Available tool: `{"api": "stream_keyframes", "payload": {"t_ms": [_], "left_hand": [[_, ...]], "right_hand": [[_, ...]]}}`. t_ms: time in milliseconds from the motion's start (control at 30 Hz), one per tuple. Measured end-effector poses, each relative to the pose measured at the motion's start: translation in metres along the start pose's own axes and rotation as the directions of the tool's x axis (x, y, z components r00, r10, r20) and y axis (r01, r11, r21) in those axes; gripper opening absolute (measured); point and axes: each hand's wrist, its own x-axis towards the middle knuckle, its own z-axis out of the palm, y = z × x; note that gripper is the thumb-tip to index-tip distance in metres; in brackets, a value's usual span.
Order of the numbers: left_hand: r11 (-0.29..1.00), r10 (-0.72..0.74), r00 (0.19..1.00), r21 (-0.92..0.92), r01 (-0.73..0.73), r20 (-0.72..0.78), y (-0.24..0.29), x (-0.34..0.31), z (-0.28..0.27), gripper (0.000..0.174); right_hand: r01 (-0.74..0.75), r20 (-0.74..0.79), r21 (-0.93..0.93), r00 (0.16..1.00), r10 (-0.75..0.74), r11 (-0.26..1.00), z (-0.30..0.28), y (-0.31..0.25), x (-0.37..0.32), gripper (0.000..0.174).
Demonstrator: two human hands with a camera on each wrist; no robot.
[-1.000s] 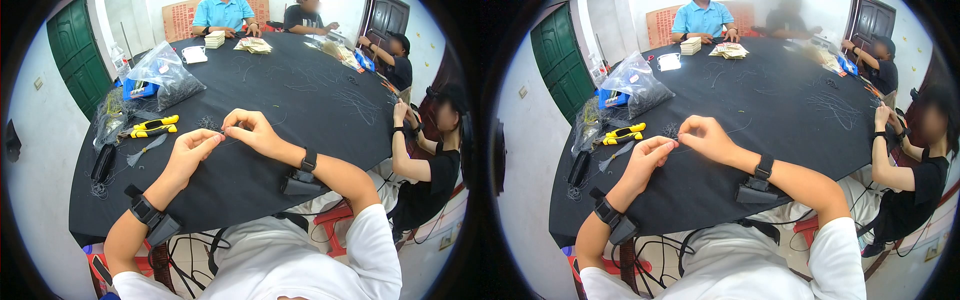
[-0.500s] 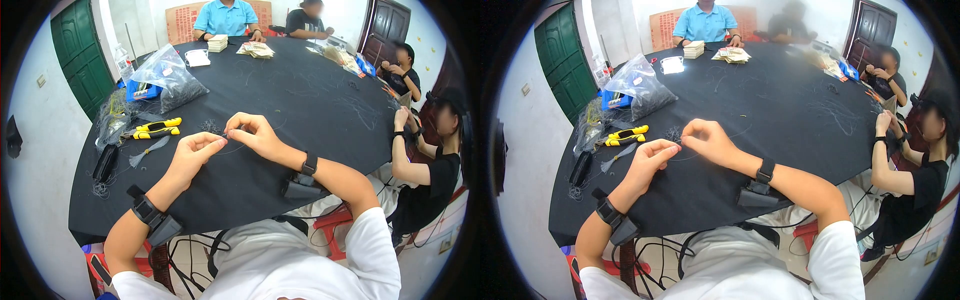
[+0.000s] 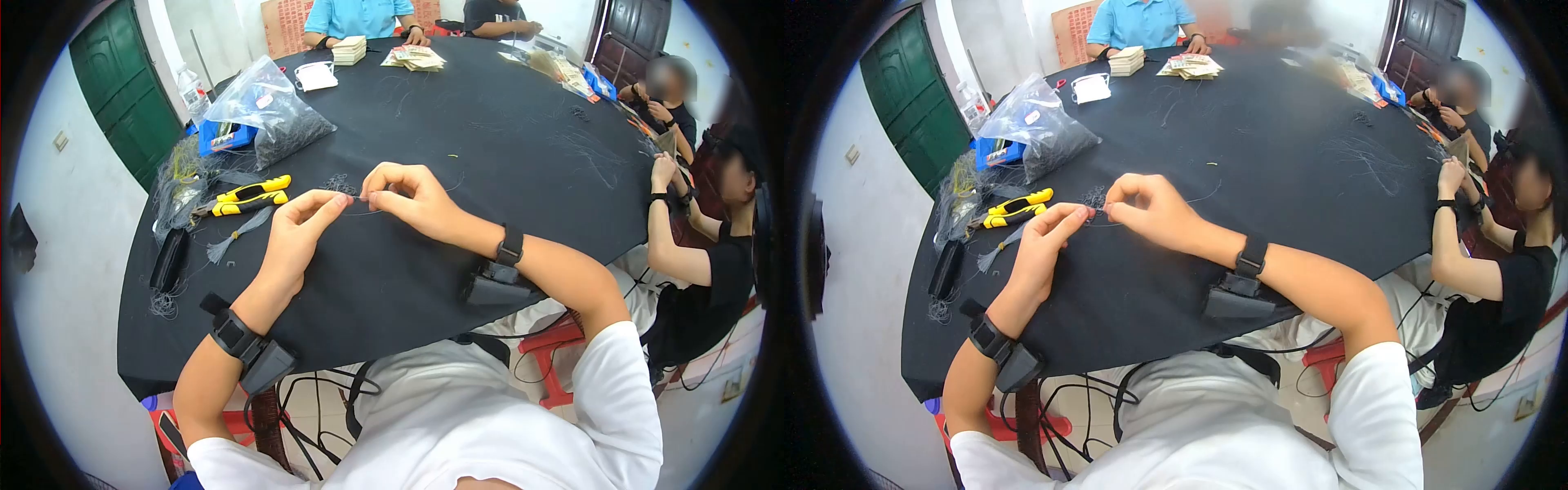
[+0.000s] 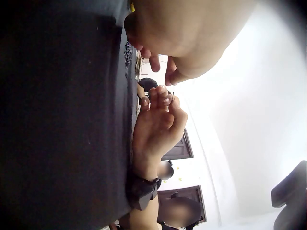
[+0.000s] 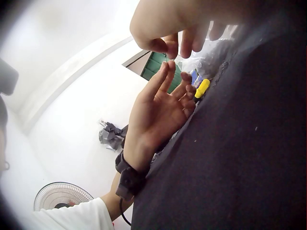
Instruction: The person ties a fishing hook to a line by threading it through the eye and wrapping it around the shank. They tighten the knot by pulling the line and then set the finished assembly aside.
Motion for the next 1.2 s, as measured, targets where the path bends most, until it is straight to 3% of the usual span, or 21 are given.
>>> {"api": "stream_keyframes", "payload": {"t_ms": [133, 233, 400, 500, 600, 800, 900, 1200], "left_hand": [[0.999, 0.033, 0.999, -0.009, -0.032, 0.010, -0.0036, 0.0021, -0.0024, 0.015], [0.998, 0.042, 0.993, -0.060, -0.035, 0.113, -0.0110, 0.0058, -0.0068, 0.019], [0.993, 0.045, 0.992, -0.112, -0.033, 0.114, -0.0103, 0.0062, -0.0059, 0.016], [0.973, -0.063, 0.995, -0.215, 0.079, 0.083, -0.0091, 0.0044, -0.0032, 0.016], [0.975, -0.130, 0.984, -0.164, 0.149, 0.122, -0.0073, 0.0043, -0.0064, 0.016], [0.998, -0.027, 0.998, -0.049, 0.030, 0.065, -0.0081, 0.0037, -0.0022, 0.016], [0.999, -0.040, 0.997, 0.005, 0.040, 0.070, -0.0033, 0.0003, -0.0007, 0.018], [1.000, -0.030, 0.994, -0.005, 0.031, 0.107, -0.0076, 0.0022, -0.0038, 0.018]], "right_hand": [[-0.076, 0.055, 0.007, 0.996, 0.075, 0.997, -0.0025, -0.0038, -0.0012, 0.010], [-0.136, 0.046, -0.011, 0.990, 0.137, 0.991, -0.0033, -0.0041, -0.0016, 0.010], [-0.122, 0.067, -0.003, 0.990, 0.121, 0.993, -0.0023, -0.0088, -0.0008, 0.011], [-0.045, 0.023, 0.019, 0.999, 0.044, 0.999, 0.0008, -0.0024, 0.0002, 0.012], [-0.026, 0.025, 0.002, 0.999, 0.026, 1.000, 0.0010, -0.0017, 0.0005, 0.013], [-0.050, 0.027, 0.019, 0.998, 0.050, 0.999, 0.0007, -0.0035, 0.0002, 0.012], [-0.053, 0.035, 0.018, 0.998, 0.052, 0.998, 0.0001, -0.0025, -0.0001, 0.013], [-0.054, 0.053, 0.057, 0.997, 0.051, 0.997, 0.0021, -0.0063, 0.0004, 0.015]]}}
